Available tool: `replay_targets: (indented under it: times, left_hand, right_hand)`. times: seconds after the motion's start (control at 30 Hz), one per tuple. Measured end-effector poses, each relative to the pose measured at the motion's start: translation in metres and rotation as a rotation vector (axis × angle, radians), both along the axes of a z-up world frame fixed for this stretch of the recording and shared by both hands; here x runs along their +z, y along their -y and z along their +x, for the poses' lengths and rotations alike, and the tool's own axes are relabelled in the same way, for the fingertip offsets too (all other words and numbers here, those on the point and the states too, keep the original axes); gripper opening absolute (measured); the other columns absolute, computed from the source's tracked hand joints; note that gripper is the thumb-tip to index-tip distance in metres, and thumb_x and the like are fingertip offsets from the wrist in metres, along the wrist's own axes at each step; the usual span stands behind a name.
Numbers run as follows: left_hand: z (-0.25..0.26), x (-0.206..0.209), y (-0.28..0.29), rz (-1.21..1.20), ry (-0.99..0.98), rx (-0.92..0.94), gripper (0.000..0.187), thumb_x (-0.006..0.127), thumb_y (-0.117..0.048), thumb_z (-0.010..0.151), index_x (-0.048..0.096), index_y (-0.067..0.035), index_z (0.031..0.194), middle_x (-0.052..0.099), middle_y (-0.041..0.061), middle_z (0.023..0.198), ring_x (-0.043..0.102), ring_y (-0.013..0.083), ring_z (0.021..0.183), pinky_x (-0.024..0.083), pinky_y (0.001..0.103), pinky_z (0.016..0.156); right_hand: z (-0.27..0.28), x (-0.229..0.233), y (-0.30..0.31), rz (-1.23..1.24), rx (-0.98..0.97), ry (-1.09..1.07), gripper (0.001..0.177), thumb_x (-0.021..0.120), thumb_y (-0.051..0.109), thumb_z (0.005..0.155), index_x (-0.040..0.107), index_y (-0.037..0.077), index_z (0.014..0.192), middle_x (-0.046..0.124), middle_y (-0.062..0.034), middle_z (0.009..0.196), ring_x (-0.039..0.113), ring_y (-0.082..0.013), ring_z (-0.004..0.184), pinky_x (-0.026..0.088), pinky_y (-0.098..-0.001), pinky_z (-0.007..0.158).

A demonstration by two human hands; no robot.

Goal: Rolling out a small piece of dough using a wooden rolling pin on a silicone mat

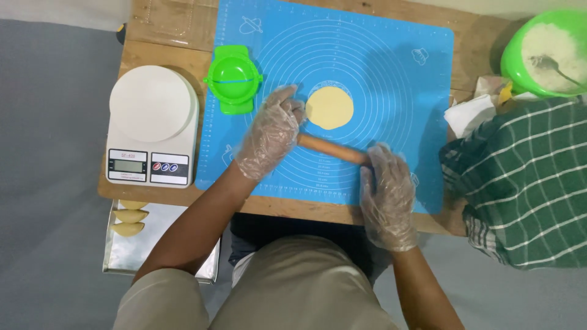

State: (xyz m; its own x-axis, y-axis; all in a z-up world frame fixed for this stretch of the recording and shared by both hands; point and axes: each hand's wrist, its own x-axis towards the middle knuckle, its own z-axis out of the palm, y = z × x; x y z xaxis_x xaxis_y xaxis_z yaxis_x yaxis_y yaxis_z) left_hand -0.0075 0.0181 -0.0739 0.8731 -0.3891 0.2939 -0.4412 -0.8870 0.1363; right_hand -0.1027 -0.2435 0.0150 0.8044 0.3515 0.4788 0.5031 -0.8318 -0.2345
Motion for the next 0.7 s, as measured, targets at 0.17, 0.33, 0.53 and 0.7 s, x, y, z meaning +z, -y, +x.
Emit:
replay_targets:
  times: [0.17, 0.33, 0.53, 0.7]
  left_hand:
    - [-0.002, -0.024, -0.015, -0.136, 0.167, 0.049, 0.039, 0.069, -0.041, 0.098, 0.068, -0.018, 0.131, 0.07, 0.008, 0.121, 0.059, 0.0296, 0.13, 0.041, 0.048, 0.116]
    - [-0.044, 0.021, -0.022, 0.06, -0.166, 0.098, 0.057, 0.058, -0.071, 0.092, 0.069, -0.027, 0.128, 0.066, 0.0, 0.133, 0.046, 0.0211, 0.144, 0.033, 0.042, 0.122]
    - [-0.043, 0.049, -0.029, 0.172, -0.107, -0.063, 0.058, 0.063, -0.068, 0.088, 0.074, -0.015, 0.11, 0.076, 0.003, 0.118, 0.055, 0.0151, 0.139, 0.013, 0.039, 0.134]
    - [-0.023, 0.033, -0.007, -0.013, -0.103, 0.003, 0.058, 0.076, -0.061, 0.081, 0.074, -0.015, 0.117, 0.07, 0.005, 0.132, 0.044, 0.0239, 0.147, 0.02, 0.043, 0.13]
  right_hand:
    - [0.019, 0.011, 0.0, 0.01, 0.083, -0.174, 0.045, 0.064, 0.017, 0.1, 0.06, 0.004, 0.144, 0.057, -0.0312, 0.142, 0.056, -0.0547, 0.126, 0.047, -0.0655, 0.104]
    - [0.015, -0.007, 0.011, -0.181, 0.2, -0.086, 0.049, 0.073, 0.031, 0.092, 0.062, 0.01, 0.135, 0.057, -0.0223, 0.146, 0.057, -0.0448, 0.128, 0.045, -0.0638, 0.108]
    - [0.026, -0.016, 0.018, -0.27, 0.177, 0.086, 0.037, 0.072, 0.038, 0.095, 0.065, 0.009, 0.118, 0.068, -0.0145, 0.133, 0.067, -0.0335, 0.12, 0.049, -0.0555, 0.11]
    - [0.059, 0.005, 0.025, -0.281, 0.182, 0.128, 0.038, 0.073, 0.036, 0.098, 0.065, 0.006, 0.122, 0.068, -0.0175, 0.135, 0.065, -0.0351, 0.124, 0.045, -0.0554, 0.112]
